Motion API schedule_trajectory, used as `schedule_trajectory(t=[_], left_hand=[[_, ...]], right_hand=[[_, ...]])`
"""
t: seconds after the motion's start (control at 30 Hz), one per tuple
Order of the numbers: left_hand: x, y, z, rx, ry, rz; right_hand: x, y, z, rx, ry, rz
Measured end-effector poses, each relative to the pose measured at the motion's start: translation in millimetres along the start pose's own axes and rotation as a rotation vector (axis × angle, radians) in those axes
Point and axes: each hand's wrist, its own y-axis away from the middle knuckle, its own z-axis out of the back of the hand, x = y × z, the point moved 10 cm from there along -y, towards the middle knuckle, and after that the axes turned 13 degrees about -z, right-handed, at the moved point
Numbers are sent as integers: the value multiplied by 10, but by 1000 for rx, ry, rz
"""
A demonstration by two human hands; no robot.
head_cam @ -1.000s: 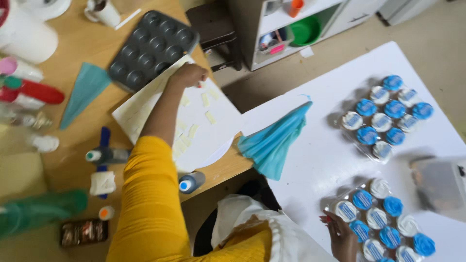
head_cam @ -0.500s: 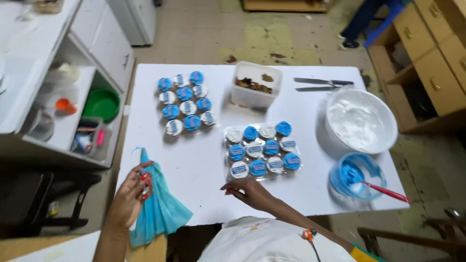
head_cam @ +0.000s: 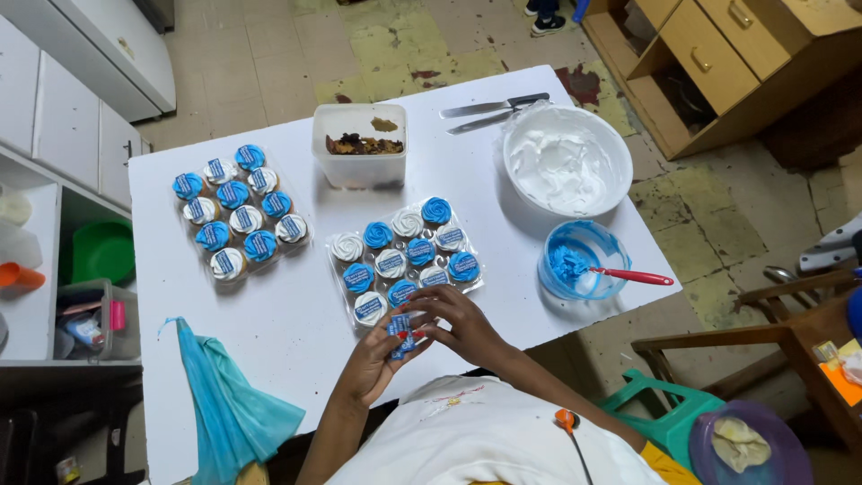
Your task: The person places small rectangular labels onto the frosted tops of cupcakes arranged in a container.
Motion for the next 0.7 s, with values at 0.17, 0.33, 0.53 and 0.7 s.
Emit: schedule_trajectory(t=[0.17, 0.33, 0.53, 0.7], left_hand=[[144, -118, -108, 48, -149, -33], [-41, -147, -484, 127, -277, -141], [-203, -110, -921, 268, -474, -121], [-336, -103, -1070, 276, -588, -142]], right_hand=[[-319, 173, 115, 58, -27, 23], [-325, 177, 404, 15, -49, -4], [-408, 177, 608, -32, -28, -14], [-464, 144, 624, -43, -50, -41]])
